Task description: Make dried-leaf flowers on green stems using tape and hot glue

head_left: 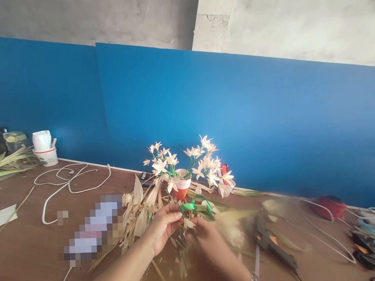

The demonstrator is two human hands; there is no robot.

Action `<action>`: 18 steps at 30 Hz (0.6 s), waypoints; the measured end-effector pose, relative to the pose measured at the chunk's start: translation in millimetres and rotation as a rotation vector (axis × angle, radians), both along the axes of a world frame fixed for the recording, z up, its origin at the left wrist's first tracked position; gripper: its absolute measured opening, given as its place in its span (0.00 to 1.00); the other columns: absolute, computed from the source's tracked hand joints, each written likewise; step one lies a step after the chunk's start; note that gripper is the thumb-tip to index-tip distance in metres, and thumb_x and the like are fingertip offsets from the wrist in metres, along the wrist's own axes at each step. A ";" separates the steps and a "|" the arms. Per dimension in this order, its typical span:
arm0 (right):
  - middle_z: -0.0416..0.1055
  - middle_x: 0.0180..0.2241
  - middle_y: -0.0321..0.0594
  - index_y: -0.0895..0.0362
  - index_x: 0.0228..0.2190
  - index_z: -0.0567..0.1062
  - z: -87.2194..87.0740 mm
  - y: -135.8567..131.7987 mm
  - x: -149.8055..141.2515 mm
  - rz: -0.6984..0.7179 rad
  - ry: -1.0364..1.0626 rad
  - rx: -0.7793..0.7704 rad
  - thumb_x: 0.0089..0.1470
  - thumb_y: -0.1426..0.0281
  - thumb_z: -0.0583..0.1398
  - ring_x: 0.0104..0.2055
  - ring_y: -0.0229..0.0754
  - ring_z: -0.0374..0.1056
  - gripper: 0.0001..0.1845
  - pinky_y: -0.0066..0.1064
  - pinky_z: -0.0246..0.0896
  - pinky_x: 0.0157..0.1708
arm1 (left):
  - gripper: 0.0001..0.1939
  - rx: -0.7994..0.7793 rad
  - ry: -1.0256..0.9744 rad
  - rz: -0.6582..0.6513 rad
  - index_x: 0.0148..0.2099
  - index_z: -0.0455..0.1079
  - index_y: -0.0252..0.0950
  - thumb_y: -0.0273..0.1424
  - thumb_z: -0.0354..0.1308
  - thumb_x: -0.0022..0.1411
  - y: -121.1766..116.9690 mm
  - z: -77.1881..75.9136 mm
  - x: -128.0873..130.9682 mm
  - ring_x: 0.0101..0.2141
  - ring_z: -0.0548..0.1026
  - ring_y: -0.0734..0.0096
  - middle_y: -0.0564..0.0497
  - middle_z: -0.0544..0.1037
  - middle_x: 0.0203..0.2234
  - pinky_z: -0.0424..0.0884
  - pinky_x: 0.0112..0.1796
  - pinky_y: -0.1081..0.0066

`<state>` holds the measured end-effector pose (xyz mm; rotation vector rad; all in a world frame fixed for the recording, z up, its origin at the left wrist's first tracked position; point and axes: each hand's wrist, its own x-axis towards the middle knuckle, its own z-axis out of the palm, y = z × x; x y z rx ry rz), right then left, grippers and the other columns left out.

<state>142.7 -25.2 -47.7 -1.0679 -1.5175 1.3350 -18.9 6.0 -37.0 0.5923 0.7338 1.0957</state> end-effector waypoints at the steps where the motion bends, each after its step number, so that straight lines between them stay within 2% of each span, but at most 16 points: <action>1: 0.63 0.23 0.32 0.56 0.32 0.70 -1.0 0.2 0.1 0.000 0.002 -0.005 0.43 0.56 0.64 0.30 0.40 0.63 0.19 0.31 0.61 0.32 | 0.10 -0.001 0.005 0.000 0.31 0.70 0.32 0.19 0.64 0.44 -0.1 0.1 0.1 0.24 0.73 0.77 0.53 0.76 0.22 0.69 0.29 0.78; 7: 0.67 0.26 0.34 0.57 0.34 0.70 -1.3 -1.1 0.3 -0.006 -0.001 -0.052 0.43 0.56 0.64 0.27 0.37 0.62 0.21 0.29 0.58 0.28 | 0.09 -0.018 0.013 -0.004 0.30 0.70 0.32 0.18 0.63 0.43 -1.9 4.2 1.5 0.23 0.73 0.77 0.53 0.76 0.20 0.69 0.28 0.78; 13: 0.67 0.26 0.34 0.57 0.31 0.70 6.6 -3.4 -0.5 -0.022 0.003 -0.032 0.42 0.56 0.65 0.28 0.37 0.61 0.20 0.29 0.57 0.29 | 0.09 -0.008 0.003 -0.002 0.29 0.70 0.32 0.18 0.64 0.43 -2.3 5.4 2.2 0.23 0.73 0.77 0.53 0.76 0.21 0.70 0.28 0.78; 18: 0.67 0.27 0.35 0.58 0.31 0.70 4.7 -2.7 0.3 -0.005 0.002 -0.025 0.43 0.57 0.64 0.29 0.38 0.62 0.18 0.29 0.57 0.30 | 0.09 -0.027 0.018 0.008 0.29 0.70 0.32 0.18 0.64 0.43 -0.5 3.2 1.3 0.23 0.73 0.77 0.52 0.76 0.21 0.70 0.28 0.78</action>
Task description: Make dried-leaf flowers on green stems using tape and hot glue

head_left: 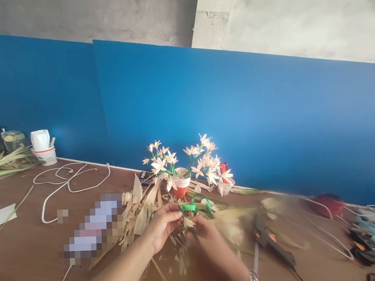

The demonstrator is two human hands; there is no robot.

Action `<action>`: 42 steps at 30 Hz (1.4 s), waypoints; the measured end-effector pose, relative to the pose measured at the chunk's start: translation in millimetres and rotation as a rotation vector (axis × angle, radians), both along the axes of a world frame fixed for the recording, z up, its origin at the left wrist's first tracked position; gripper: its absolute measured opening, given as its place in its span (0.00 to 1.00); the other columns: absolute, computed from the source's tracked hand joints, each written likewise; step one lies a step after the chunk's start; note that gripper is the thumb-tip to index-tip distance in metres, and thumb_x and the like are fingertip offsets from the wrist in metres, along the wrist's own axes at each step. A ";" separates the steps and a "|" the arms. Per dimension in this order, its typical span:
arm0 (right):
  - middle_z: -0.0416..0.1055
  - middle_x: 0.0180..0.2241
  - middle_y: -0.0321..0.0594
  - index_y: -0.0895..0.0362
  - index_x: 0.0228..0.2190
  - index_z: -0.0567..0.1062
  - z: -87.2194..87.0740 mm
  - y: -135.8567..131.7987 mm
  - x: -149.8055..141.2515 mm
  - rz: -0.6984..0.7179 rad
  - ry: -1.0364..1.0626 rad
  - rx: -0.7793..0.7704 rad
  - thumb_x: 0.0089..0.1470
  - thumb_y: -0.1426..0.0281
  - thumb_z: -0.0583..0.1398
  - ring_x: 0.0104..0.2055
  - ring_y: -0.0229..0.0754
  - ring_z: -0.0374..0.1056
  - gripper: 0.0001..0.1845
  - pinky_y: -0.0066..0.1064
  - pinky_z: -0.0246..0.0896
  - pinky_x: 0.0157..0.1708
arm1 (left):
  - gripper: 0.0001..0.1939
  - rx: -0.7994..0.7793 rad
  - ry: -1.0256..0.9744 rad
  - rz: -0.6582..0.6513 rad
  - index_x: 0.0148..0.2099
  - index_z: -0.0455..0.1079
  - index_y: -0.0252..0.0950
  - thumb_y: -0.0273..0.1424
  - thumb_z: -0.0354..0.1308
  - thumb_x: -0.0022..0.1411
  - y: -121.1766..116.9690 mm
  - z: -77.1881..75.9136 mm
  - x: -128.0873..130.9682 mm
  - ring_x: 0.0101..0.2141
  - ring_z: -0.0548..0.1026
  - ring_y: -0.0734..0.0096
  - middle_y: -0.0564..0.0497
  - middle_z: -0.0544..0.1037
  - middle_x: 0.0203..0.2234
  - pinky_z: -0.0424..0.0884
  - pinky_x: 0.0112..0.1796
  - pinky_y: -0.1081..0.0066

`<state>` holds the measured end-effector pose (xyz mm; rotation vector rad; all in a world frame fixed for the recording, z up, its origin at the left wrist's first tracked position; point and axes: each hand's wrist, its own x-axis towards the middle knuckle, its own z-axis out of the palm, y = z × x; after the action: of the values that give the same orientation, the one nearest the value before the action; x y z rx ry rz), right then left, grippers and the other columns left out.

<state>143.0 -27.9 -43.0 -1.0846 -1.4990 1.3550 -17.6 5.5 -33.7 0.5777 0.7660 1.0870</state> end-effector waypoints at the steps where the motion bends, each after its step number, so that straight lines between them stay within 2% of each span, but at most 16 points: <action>1: 0.67 0.27 0.35 0.58 0.31 0.69 -0.9 0.3 0.3 0.004 0.001 0.004 0.43 0.58 0.64 0.30 0.38 0.62 0.18 0.29 0.57 0.30 | 0.09 -0.003 0.002 0.001 0.29 0.70 0.32 0.18 0.64 0.43 0.2 -0.1 -0.2 0.23 0.73 0.77 0.52 0.76 0.21 0.70 0.29 0.78; 7: 0.67 0.26 0.33 0.57 0.31 0.69 -2.9 1.2 1.3 0.012 0.008 -0.065 0.44 0.62 0.64 0.28 0.36 0.61 0.15 0.28 0.57 0.28 | 0.10 0.016 -0.017 -0.039 0.28 0.71 0.32 0.19 0.66 0.41 -1.0 -1.3 0.1 0.23 0.73 0.78 0.53 0.76 0.21 0.69 0.29 0.78; 16: 0.70 0.29 0.36 0.58 0.30 0.69 6.2 -2.7 -1.3 -0.026 -0.033 0.010 0.45 0.62 0.64 0.31 0.38 0.64 0.14 0.30 0.59 0.32 | 0.11 0.015 -0.016 -0.055 0.29 0.72 0.32 0.21 0.67 0.41 0.4 -3.7 -0.7 0.23 0.73 0.78 0.53 0.77 0.22 0.68 0.30 0.77; 22: 0.69 0.27 0.35 0.57 0.31 0.67 2.0 -1.8 -1.1 -0.008 -0.020 -0.034 0.46 0.67 0.63 0.29 0.37 0.63 0.11 0.29 0.59 0.30 | 0.09 0.026 0.008 -0.073 0.28 0.72 0.32 0.21 0.67 0.41 1.0 -5.6 -0.6 0.23 0.72 0.78 0.54 0.76 0.21 0.68 0.29 0.78; 30: 0.69 0.29 0.35 0.57 0.32 0.68 -1.2 0.6 1.1 0.004 -0.038 0.011 0.48 0.70 0.61 0.32 0.38 0.64 0.08 0.29 0.59 0.33 | 0.09 0.016 -0.008 -0.076 0.27 0.72 0.32 0.21 0.67 0.41 0.4 -3.6 -0.5 0.23 0.72 0.79 0.54 0.76 0.21 0.68 0.29 0.78; 34: 0.69 0.33 0.35 0.56 0.34 0.68 1.8 -0.8 -0.3 0.022 -0.010 0.048 0.48 0.70 0.60 0.36 0.38 0.63 0.08 0.29 0.59 0.36 | 0.09 0.008 -0.010 -0.118 0.28 0.72 0.32 0.21 0.67 0.41 -2.0 -1.9 -0.3 0.23 0.73 0.78 0.52 0.77 0.21 0.69 0.30 0.77; 38: 0.68 0.30 0.33 0.55 0.33 0.67 1.2 -1.0 0.4 0.016 -0.015 0.010 0.49 0.70 0.60 0.32 0.37 0.62 0.08 0.28 0.57 0.33 | 0.09 -0.002 -0.017 -0.121 0.28 0.72 0.32 0.21 0.66 0.41 -1.7 -2.5 -1.1 0.23 0.72 0.78 0.53 0.76 0.20 0.68 0.30 0.78; 42: 0.68 0.30 0.33 0.55 0.33 0.67 -1.8 0.9 2.5 0.007 -0.053 0.016 0.48 0.70 0.60 0.33 0.38 0.62 0.09 0.29 0.57 0.34 | 0.09 -0.005 -0.012 -0.122 0.27 0.72 0.32 0.21 0.66 0.41 -0.3 -3.3 -1.7 0.23 0.72 0.79 0.53 0.77 0.20 0.68 0.30 0.78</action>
<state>145.5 -27.0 -44.8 -1.1142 -1.5508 1.3264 -19.3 5.1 -37.1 0.6056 0.7140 0.9752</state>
